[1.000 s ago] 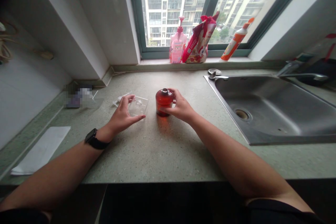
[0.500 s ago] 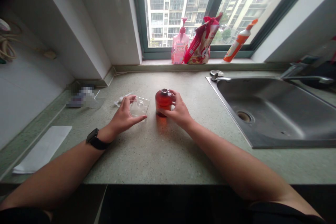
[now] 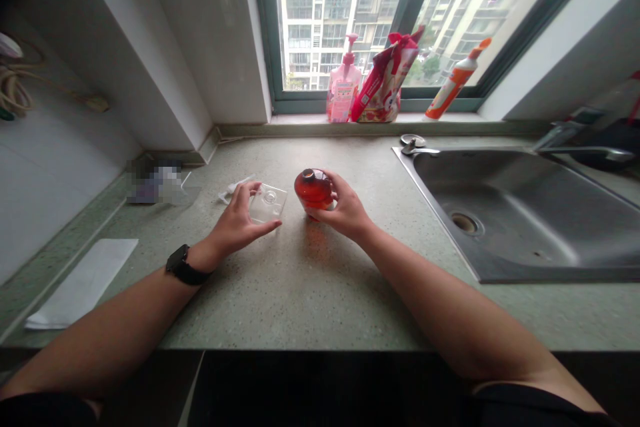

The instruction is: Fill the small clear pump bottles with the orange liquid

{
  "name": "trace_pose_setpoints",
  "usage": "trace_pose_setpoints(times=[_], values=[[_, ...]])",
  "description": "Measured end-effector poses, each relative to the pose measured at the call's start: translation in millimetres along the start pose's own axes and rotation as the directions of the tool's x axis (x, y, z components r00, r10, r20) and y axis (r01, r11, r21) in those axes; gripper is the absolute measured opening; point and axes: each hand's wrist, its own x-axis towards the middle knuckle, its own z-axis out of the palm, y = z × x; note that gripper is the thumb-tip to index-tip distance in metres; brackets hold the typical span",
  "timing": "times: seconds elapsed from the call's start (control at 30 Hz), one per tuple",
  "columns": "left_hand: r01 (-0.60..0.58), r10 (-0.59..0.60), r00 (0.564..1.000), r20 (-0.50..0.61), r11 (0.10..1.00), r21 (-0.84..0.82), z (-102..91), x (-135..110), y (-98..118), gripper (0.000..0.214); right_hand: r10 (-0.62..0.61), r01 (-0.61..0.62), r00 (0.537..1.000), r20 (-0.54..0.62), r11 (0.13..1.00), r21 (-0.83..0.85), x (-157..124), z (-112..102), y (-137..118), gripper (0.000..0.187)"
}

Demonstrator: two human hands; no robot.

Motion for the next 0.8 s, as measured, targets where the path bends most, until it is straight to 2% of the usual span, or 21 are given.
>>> trace_pose_setpoints(times=[0.2, 0.4, 0.8], values=[[-0.046, 0.046, 0.999, 0.005, 0.999, 0.007, -0.8, -1.2, 2.8, 0.090, -0.073, 0.091, 0.993, 0.096, 0.974, -0.206, 5.4, -27.2, -12.6, 0.081], [-0.074, 0.074, 0.997, 0.009, 0.996, 0.040, -1.7, -1.1, 7.8, 0.089, -0.216, 0.276, 0.953, 0.210, 0.906, -0.320, 6.4, -36.0, -19.1, 0.073], [-0.076, 0.072, 0.995, 0.063, 0.995, 0.059, 0.8, -1.8, 16.9, 0.088, -0.189, 0.305, 0.934, 0.303, 0.864, -0.400, 4.5, -43.9, -31.5, 0.078]])
